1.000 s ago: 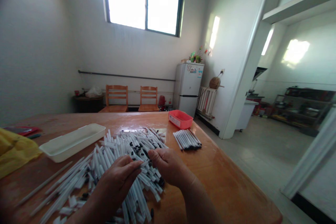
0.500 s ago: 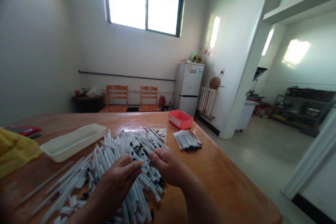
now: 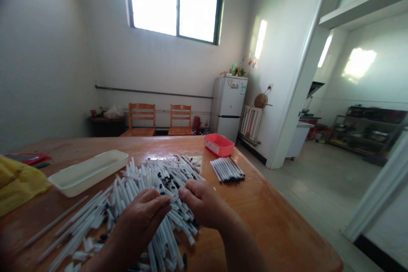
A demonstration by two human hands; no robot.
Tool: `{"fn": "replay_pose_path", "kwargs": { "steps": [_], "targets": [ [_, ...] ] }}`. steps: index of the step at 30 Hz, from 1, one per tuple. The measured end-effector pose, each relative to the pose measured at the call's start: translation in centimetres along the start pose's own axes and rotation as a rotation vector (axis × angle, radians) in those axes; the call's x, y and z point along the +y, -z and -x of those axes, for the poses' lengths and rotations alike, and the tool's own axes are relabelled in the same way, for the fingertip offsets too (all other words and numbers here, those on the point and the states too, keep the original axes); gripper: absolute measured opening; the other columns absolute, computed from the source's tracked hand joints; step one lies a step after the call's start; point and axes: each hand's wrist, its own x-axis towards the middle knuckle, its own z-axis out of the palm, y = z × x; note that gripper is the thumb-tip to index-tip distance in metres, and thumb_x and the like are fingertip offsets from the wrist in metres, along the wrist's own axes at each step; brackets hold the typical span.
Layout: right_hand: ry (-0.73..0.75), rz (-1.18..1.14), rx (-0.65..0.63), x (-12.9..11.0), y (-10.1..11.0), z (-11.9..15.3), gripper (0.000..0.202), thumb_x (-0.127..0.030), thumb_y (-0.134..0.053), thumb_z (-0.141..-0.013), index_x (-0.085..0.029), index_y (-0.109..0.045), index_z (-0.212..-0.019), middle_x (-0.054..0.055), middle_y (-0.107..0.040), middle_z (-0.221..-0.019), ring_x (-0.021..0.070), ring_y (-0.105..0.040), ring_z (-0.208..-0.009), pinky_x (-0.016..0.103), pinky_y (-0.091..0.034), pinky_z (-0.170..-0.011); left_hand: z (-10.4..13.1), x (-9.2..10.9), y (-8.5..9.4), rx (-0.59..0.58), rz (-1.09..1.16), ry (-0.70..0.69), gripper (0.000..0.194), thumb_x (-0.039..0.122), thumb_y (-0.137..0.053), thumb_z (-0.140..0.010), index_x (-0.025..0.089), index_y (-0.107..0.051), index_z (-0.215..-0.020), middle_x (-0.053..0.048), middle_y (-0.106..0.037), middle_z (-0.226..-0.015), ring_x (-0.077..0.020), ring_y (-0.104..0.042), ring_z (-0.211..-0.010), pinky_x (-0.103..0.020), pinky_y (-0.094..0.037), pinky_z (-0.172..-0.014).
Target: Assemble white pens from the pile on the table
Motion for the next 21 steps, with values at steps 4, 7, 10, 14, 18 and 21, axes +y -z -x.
{"fn": "replay_pose_path", "kwargs": {
  "steps": [4, 7, 10, 14, 18, 21],
  "targets": [
    [-0.020, -0.053, 0.011, -0.2, -0.2, -0.1, 0.040, -0.045, -0.046, -0.097, -0.019, -0.039, -0.067, -0.005, -0.036, -0.065, 0.0102, -0.034, -0.062, 0.024, -0.028, -0.055, 0.0, -0.1, 0.0, 0.039, -0.008, -0.023, 0.020, 0.029, -0.051, -0.096, 0.023, -0.067, -0.104, -0.005, -0.060, -0.084, -0.0205, -0.056, -0.085, -0.034, -0.044, -0.075],
    [-0.034, -0.103, 0.008, -0.2, -0.3, -0.1, 0.042, -0.048, -0.048, -0.096, -0.019, -0.039, -0.067, -0.005, -0.034, -0.065, 0.0100, -0.033, -0.062, 0.024, -0.028, -0.055, 0.0, 0.0, 0.0, 0.043, 0.005, -0.019, 0.019, 0.029, -0.051, -0.095, 0.023, -0.068, -0.103, -0.005, -0.061, -0.084, -0.0207, -0.057, -0.085, -0.034, -0.044, -0.076],
    [-0.071, -0.206, -0.009, 0.1, -0.1, -0.1, 0.043, -0.053, -0.047, -0.095, -0.019, -0.043, -0.070, -0.005, -0.035, -0.065, 0.0096, -0.032, -0.059, 0.023, -0.027, -0.052, -0.1, 0.0, 0.0, 0.050, 0.044, 0.009, 0.020, 0.030, -0.052, -0.095, 0.022, -0.068, -0.102, -0.006, -0.062, -0.086, -0.0209, -0.059, -0.086, -0.034, -0.045, -0.077],
    [-0.123, -0.247, 0.050, 1.4, 0.9, 0.0, 0.043, -0.054, -0.044, -0.096, -0.018, -0.050, -0.074, -0.004, -0.043, -0.062, 0.0100, -0.038, -0.056, 0.023, -0.030, -0.052, -0.1, -0.3, 0.1, 0.106, 0.127, 0.081, 0.021, 0.032, -0.054, -0.094, 0.022, -0.069, -0.104, -0.006, -0.063, -0.088, -0.0205, -0.060, -0.088, -0.033, -0.047, -0.079],
    [-0.176, -0.094, 0.137, 3.0, 1.8, 0.1, 0.036, -0.047, -0.050, -0.093, -0.017, -0.053, -0.073, -0.003, -0.048, -0.062, 0.0110, -0.042, -0.058, 0.023, -0.031, -0.053, -0.1, -1.0, 0.2, 0.210, 0.258, 0.195, 0.022, 0.035, -0.058, -0.091, 0.022, -0.071, -0.105, -0.005, -0.064, -0.087, -0.0186, -0.062, -0.082, -0.031, -0.048, -0.077],
    [-0.201, 0.058, 0.156, 4.0, 2.3, 0.2, 0.029, -0.039, -0.053, -0.090, -0.017, -0.055, -0.072, -0.002, -0.051, -0.064, 0.0117, -0.045, -0.061, 0.023, -0.030, -0.054, -0.2, -1.4, 0.3, 0.265, 0.370, 0.295, 0.025, 0.039, -0.062, -0.089, 0.023, -0.072, -0.105, -0.004, -0.067, -0.090, -0.0189, -0.063, -0.082, -0.030, -0.048, -0.076]
  ]
}}
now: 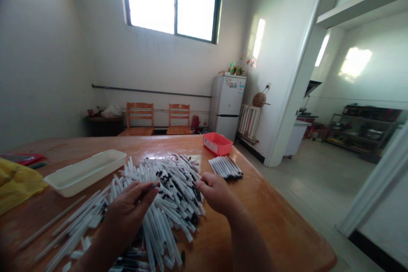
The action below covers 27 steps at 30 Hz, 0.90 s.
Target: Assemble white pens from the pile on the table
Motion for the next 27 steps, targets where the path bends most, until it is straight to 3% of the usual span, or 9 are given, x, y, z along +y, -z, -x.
{"fn": "replay_pose_path", "kwargs": {
  "steps": [7, 11, 15, 19, 27],
  "targets": [
    [-0.162, 0.279, 0.026, 2.3, 0.4, -0.5, 0.013, -0.024, -0.056, -0.080, -0.016, -0.063, -0.073, 0.002, -0.063, -0.070, 0.0136, -0.052, -0.065, 0.025, -0.030, -0.057, -0.7, 0.2, 0.3, 0.145, 0.407, 0.373, 0.039, 0.049, -0.074, -0.076, 0.023, -0.075, -0.104, -0.003, -0.075, -0.097, -0.0227, -0.066, -0.094, -0.029, -0.047, -0.083],
    [-0.218, 0.371, -0.009, 3.2, -0.1, -1.0, 0.011, -0.023, -0.058, -0.077, -0.016, -0.066, -0.075, 0.004, -0.066, -0.073, 0.0143, -0.054, -0.067, 0.025, -0.027, -0.057, -0.9, 0.1, 0.2, 0.202, 0.549, 0.504, 0.049, 0.051, -0.079, -0.069, 0.021, -0.074, -0.107, -0.001, -0.071, -0.082, -0.0169, -0.060, -0.076, -0.024, -0.044, -0.066],
    [-0.278, 0.412, -0.038, 3.5, -1.2, -1.4, 0.011, -0.023, -0.060, -0.076, -0.016, -0.068, -0.078, 0.005, -0.067, -0.078, 0.0150, -0.055, -0.071, 0.026, -0.028, -0.059, -0.9, -1.3, 0.1, 0.199, 0.562, 0.545, 0.050, 0.052, -0.078, -0.070, 0.021, -0.073, -0.108, 0.002, -0.065, -0.077, -0.0104, -0.046, -0.062, -0.022, -0.037, -0.056],
    [-0.339, 0.427, -0.068, 3.7, -2.0, -1.9, 0.011, -0.024, -0.064, -0.073, -0.017, -0.070, -0.078, 0.005, -0.068, -0.077, 0.0151, -0.056, -0.069, 0.026, -0.027, -0.058, -0.9, -2.3, 0.0, 0.203, 0.581, 0.575, 0.049, 0.053, -0.077, -0.069, 0.022, -0.074, -0.106, -0.001, -0.068, -0.088, -0.0108, -0.051, -0.067, -0.022, -0.039, -0.059],
    [-0.370, 0.409, -0.099, 4.1, -2.3, -1.8, 0.009, -0.023, -0.064, -0.071, -0.016, -0.070, -0.073, 0.003, -0.065, -0.067, 0.0135, -0.053, -0.059, 0.025, -0.027, -0.054, -1.2, -2.3, 0.0, 0.221, 0.661, 0.635, 0.051, 0.053, -0.079, -0.065, 0.021, -0.074, -0.104, -0.003, -0.071, -0.093, -0.0131, -0.059, -0.074, -0.023, -0.042, -0.061]
  ]
}}
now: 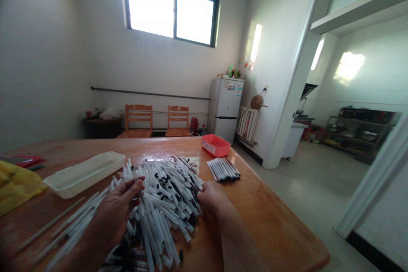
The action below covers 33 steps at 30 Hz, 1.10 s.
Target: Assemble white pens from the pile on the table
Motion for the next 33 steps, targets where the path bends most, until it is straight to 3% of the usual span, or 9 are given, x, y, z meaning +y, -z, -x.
{"fn": "replay_pose_path", "kwargs": {
  "steps": [11, 20, 24, 27, 31, 33],
  "targets": [
    [0.013, 0.010, 0.024, 0.0, -0.2, -0.4, 0.014, -0.020, -0.058, -0.073, -0.015, -0.071, -0.070, 0.005, -0.065, -0.066, 0.0135, -0.052, -0.057, 0.027, -0.026, -0.053, 0.1, 0.2, 0.0, -0.008, 0.038, 0.035, 0.047, 0.049, -0.079, -0.068, 0.020, -0.072, -0.104, -0.004, -0.069, -0.098, -0.0151, -0.059, -0.083, -0.023, -0.042, -0.064],
    [0.036, -0.144, 0.057, 0.6, -0.1, -0.5, 0.005, -0.017, -0.062, -0.066, -0.015, -0.065, -0.064, 0.002, -0.063, -0.061, 0.0133, -0.054, -0.059, 0.024, -0.028, -0.053, -0.1, -0.2, 0.2, -0.001, 0.037, 0.050, 0.046, 0.050, -0.079, -0.068, 0.022, -0.072, -0.104, -0.001, -0.068, -0.093, -0.0130, -0.057, -0.079, -0.022, -0.041, -0.063],
    [0.080, -0.313, 0.047, -0.1, 0.6, -0.1, 0.009, -0.022, -0.058, -0.074, -0.015, -0.062, -0.072, 0.003, -0.067, -0.071, 0.0135, -0.060, -0.065, 0.021, -0.036, -0.054, -0.1, -0.1, 0.2, 0.001, 0.042, 0.050, 0.045, 0.049, -0.079, -0.069, 0.022, -0.071, -0.103, 0.000, -0.068, -0.093, -0.0122, -0.056, -0.080, -0.021, -0.041, -0.063],
    [0.096, -0.537, -0.029, -1.2, 1.1, 0.7, 0.013, -0.027, -0.052, -0.081, -0.015, -0.058, -0.083, 0.005, -0.070, -0.078, 0.0123, -0.062, -0.060, 0.020, -0.035, -0.047, 0.1, 0.3, 0.0, -0.001, 0.061, 0.062, 0.044, 0.048, -0.080, -0.068, 0.020, -0.071, -0.101, -0.001, -0.067, -0.092, -0.0122, -0.056, -0.080, -0.021, -0.041, -0.063],
    [0.159, -1.064, -0.177, -2.4, 1.7, 1.7, 0.029, -0.028, -0.066, -0.075, -0.015, -0.056, -0.099, 0.004, -0.071, -0.078, 0.0108, -0.061, -0.055, 0.018, -0.034, -0.044, 0.4, 0.7, -0.3, 0.002, 0.109, 0.087, 0.040, 0.045, -0.081, -0.067, 0.020, -0.068, -0.094, 0.001, -0.066, -0.088, -0.0110, -0.055, -0.076, -0.020, -0.043, -0.062],
    [0.194, -1.205, -0.223, -2.7, 1.8, 1.9, 0.041, -0.027, -0.070, -0.074, -0.014, -0.057, -0.111, 0.004, -0.070, -0.078, 0.0101, -0.060, -0.056, 0.018, -0.037, -0.045, 0.4, 0.8, -0.3, 0.000, 0.120, 0.084, 0.036, 0.044, -0.082, -0.067, 0.020, -0.066, -0.089, 0.002, -0.065, -0.084, -0.0102, -0.055, -0.074, -0.020, -0.044, -0.062]
  ]
}}
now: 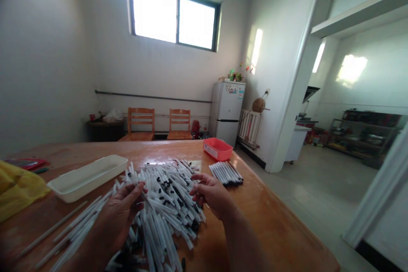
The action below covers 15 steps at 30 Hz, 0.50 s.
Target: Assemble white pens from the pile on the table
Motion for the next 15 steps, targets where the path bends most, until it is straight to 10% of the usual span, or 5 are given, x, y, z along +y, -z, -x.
{"fn": "replay_pose_path", "kwargs": {
  "steps": [15],
  "targets": [
    [-0.062, -0.188, -0.122, 0.3, -2.7, 0.2, 0.035, -0.022, -0.070, -0.074, -0.016, -0.051, -0.103, 0.010, -0.075, -0.084, 0.0139, -0.069, -0.059, 0.014, -0.031, -0.040, 0.4, 0.2, -0.3, -0.046, 0.103, 0.043, 0.029, 0.035, -0.081, -0.071, 0.020, -0.060, -0.082, 0.001, -0.067, -0.081, -0.0109, -0.061, -0.071, -0.020, -0.051, -0.063]
  ]
}}
